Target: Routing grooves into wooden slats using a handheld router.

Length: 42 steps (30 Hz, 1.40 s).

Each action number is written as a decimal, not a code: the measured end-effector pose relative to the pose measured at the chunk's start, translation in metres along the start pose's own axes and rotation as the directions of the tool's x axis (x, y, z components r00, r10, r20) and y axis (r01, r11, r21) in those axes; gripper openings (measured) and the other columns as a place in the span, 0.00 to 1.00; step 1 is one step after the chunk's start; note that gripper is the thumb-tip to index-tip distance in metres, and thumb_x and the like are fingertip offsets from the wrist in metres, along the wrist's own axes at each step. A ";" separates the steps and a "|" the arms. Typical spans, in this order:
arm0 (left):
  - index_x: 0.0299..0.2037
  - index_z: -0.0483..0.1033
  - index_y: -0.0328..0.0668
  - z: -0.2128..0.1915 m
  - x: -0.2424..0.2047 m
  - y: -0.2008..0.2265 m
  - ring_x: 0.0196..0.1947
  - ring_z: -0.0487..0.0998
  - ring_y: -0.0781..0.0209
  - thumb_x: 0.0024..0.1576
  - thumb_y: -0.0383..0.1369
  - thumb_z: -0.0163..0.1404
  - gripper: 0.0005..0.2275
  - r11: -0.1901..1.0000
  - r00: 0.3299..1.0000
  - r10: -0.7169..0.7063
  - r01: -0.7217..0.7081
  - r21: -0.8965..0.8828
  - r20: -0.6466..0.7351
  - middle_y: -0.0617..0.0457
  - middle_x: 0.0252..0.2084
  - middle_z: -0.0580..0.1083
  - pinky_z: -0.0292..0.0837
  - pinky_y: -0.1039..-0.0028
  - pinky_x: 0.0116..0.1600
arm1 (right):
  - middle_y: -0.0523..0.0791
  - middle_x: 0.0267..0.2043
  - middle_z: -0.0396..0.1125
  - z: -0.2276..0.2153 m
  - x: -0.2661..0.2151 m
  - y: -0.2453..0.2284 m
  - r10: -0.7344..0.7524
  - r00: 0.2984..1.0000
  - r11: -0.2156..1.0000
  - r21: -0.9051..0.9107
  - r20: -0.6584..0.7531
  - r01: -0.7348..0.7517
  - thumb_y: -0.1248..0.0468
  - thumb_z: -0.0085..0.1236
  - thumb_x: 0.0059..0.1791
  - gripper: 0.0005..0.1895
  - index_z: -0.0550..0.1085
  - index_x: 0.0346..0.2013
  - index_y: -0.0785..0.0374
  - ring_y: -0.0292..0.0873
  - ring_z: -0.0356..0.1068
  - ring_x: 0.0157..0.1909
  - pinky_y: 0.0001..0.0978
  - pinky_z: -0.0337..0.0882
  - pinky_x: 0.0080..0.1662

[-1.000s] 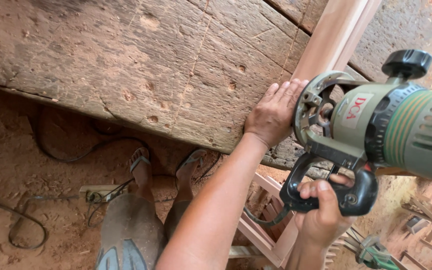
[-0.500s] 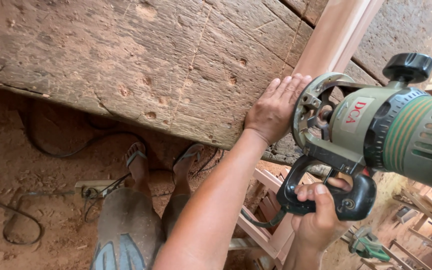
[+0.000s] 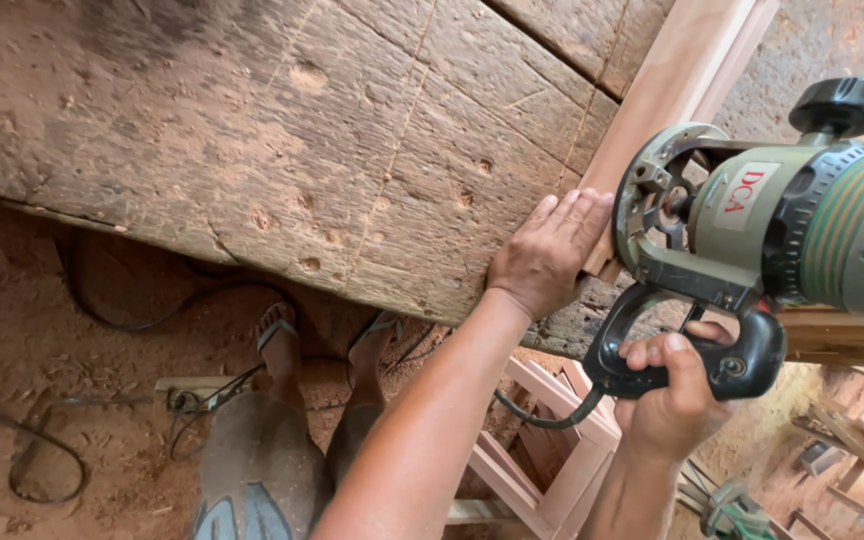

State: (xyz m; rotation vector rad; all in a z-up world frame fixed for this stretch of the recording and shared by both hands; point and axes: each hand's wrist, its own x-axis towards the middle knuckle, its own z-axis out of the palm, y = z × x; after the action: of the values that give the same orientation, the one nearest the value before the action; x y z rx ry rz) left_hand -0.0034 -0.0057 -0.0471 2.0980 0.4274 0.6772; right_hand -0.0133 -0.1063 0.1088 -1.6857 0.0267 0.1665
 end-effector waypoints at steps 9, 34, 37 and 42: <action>0.70 0.58 0.30 -0.003 0.002 0.000 0.69 0.72 0.45 0.56 0.30 0.48 0.29 1.000 0.999 0.014 -0.015 0.025 0.033 0.36 0.68 0.70 0.64 0.57 0.75 | 0.40 0.24 0.61 0.012 0.050 -0.006 0.009 1.000 0.999 -0.033 0.005 -0.009 0.71 0.48 0.51 0.11 0.68 0.48 0.58 0.35 0.63 0.25 0.27 0.70 0.35; 0.66 0.63 0.24 -0.028 0.013 0.007 0.66 0.71 0.40 0.56 0.39 0.55 0.31 0.999 0.999 0.036 -0.034 -0.040 0.034 0.32 0.65 0.70 0.62 0.56 0.70 | 0.41 0.23 0.61 0.048 0.175 -0.019 -0.036 0.998 0.999 -0.009 0.052 0.036 0.73 0.48 0.50 0.10 0.68 0.45 0.61 0.33 0.60 0.21 0.22 0.66 0.28; 0.67 0.62 0.24 -0.028 0.013 0.007 0.68 0.69 0.42 0.52 0.37 0.56 0.34 0.999 0.997 0.030 -0.028 -0.035 0.074 0.31 0.67 0.68 0.59 0.57 0.72 | 0.41 0.25 0.63 0.050 0.185 -0.016 -0.034 0.998 0.999 -0.005 0.043 0.034 0.71 0.50 0.50 0.09 0.70 0.46 0.61 0.32 0.61 0.23 0.19 0.66 0.28; 0.67 0.65 0.30 -0.015 0.011 0.002 0.64 0.73 0.47 0.49 0.40 0.57 0.35 0.997 0.998 0.065 -0.065 0.052 0.007 0.36 0.64 0.71 0.62 0.59 0.70 | 0.44 0.18 0.59 0.056 0.201 -0.011 -0.173 0.985 0.983 -0.063 -0.007 0.172 0.73 0.54 0.48 0.09 0.71 0.42 0.62 0.38 0.63 0.17 0.27 0.68 0.25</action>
State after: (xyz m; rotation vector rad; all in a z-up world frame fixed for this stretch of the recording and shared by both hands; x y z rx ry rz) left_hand -0.0036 0.0087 -0.0354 2.1702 0.3790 0.7048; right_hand 0.1812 -0.0335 0.0878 -1.7419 -0.1165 0.0267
